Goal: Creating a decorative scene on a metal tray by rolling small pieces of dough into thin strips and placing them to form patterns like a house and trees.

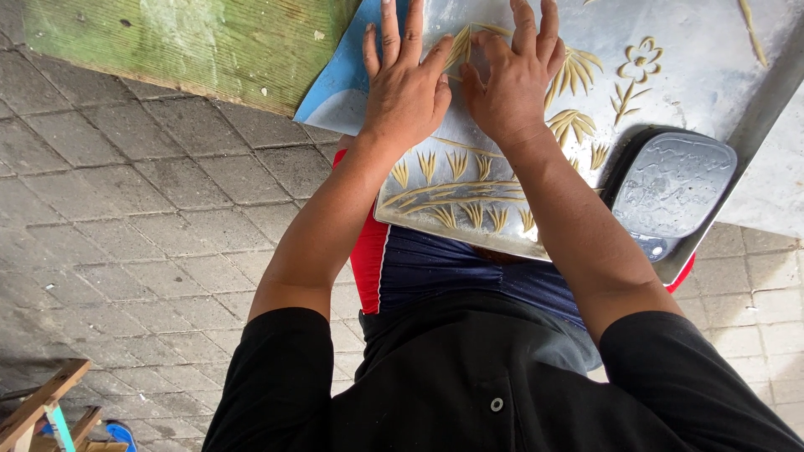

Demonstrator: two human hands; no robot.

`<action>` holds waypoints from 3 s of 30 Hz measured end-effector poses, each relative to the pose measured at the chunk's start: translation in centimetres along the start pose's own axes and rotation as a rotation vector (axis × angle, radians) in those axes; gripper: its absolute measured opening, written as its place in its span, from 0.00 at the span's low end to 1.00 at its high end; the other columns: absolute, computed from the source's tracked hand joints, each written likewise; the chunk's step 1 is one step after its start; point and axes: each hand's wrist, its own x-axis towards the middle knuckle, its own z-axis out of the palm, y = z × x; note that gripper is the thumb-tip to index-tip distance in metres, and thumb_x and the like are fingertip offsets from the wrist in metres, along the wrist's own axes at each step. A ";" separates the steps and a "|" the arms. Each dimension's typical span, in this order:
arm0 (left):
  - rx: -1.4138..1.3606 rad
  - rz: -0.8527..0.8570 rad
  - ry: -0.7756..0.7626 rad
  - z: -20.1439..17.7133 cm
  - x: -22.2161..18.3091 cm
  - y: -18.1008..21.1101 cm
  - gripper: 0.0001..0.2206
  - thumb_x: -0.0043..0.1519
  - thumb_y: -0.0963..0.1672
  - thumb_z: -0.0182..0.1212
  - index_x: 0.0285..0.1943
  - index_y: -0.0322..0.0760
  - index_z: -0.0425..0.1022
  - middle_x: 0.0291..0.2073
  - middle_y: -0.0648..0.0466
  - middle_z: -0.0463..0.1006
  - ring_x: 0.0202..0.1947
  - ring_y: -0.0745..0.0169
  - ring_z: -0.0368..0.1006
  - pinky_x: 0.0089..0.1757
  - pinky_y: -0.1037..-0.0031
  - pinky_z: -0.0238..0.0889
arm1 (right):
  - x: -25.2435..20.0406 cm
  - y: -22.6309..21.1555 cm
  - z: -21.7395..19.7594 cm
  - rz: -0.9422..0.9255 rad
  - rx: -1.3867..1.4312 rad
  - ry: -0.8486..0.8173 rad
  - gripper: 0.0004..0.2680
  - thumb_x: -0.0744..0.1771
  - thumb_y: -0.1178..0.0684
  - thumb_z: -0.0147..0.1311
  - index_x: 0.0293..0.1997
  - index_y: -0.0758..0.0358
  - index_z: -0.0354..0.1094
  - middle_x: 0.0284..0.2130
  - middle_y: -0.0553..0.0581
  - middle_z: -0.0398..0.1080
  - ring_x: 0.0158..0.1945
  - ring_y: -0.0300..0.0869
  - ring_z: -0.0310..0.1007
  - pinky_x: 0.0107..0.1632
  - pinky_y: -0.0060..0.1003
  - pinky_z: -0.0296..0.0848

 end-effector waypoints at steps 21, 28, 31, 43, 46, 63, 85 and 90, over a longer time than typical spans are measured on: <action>-0.046 -0.060 -0.016 -2.0 -1.1 0.4 0.22 0.63 0.44 0.59 0.70 0.47 0.73 0.78 0.41 0.36 0.77 0.29 0.23 0.69 0.35 0.37 | 1.9 2.2 -1.6 -0.049 -0.048 -0.009 0.15 0.65 0.62 0.57 0.58 0.56 0.77 0.62 0.66 0.55 0.65 0.67 0.44 0.55 0.68 0.57; -0.212 -0.127 0.178 -4.3 -7.4 2.1 0.14 0.65 0.45 0.60 0.60 0.43 0.76 0.75 0.46 0.52 0.74 0.35 0.44 0.64 0.41 0.52 | -5.2 8.2 -8.3 -0.067 0.096 0.111 0.04 0.70 0.61 0.65 0.48 0.57 0.80 0.40 0.53 0.76 0.47 0.51 0.69 0.51 0.47 0.58; -0.364 -0.075 0.191 -4.2 -10.3 6.0 0.10 0.63 0.42 0.61 0.53 0.37 0.76 0.61 0.44 0.69 0.61 0.40 0.67 0.59 0.53 0.61 | -12.3 10.2 -12.1 -0.021 -0.087 -0.077 0.07 0.71 0.58 0.62 0.35 0.52 0.70 0.31 0.49 0.73 0.39 0.50 0.67 0.47 0.46 0.54; -0.440 0.225 -0.503 1.4 -12.6 21.4 0.20 0.65 0.47 0.59 0.61 0.30 0.71 0.48 0.38 0.76 0.49 0.38 0.77 0.48 0.56 0.73 | -25.0 8.5 -13.0 -0.011 -0.273 -0.109 0.09 0.61 0.44 0.68 0.42 0.40 0.78 0.34 0.42 0.73 0.44 0.42 0.74 0.54 0.43 0.63; -0.396 0.207 -0.525 2.2 -13.0 22.1 0.22 0.65 0.48 0.59 0.64 0.30 0.69 0.49 0.38 0.75 0.51 0.37 0.77 0.48 0.56 0.73 | -26.2 9.3 -12.0 -0.001 -0.283 -0.051 0.09 0.61 0.45 0.68 0.43 0.39 0.77 0.34 0.42 0.72 0.42 0.41 0.74 0.52 0.41 0.61; -0.560 0.003 -0.447 4.6 -10.9 24.1 0.21 0.67 0.41 0.57 0.66 0.26 0.59 0.53 0.28 0.70 0.50 0.24 0.76 0.46 0.44 0.76 | -24.9 9.5 -10.7 -0.103 -0.313 0.028 0.05 0.64 0.48 0.60 0.28 0.49 0.71 0.26 0.47 0.67 0.36 0.44 0.71 0.40 0.38 0.59; -0.601 0.054 -0.406 7.4 -10.4 22.0 0.17 0.66 0.43 0.58 0.62 0.34 0.63 0.47 0.36 0.71 0.44 0.27 0.77 0.39 0.45 0.76 | -24.6 12.3 -7.4 -0.183 -0.420 -0.030 0.07 0.66 0.49 0.57 0.28 0.54 0.67 0.23 0.50 0.69 0.32 0.47 0.76 0.37 0.38 0.67; -0.539 0.086 -0.401 6.5 -10.7 21.8 0.18 0.63 0.44 0.64 0.59 0.36 0.65 0.45 0.39 0.73 0.45 0.31 0.78 0.43 0.48 0.75 | -23.9 12.3 -9.1 0.100 -0.081 -0.169 0.04 0.66 0.50 0.58 0.34 0.55 0.73 0.25 0.52 0.71 0.33 0.51 0.77 0.37 0.42 0.73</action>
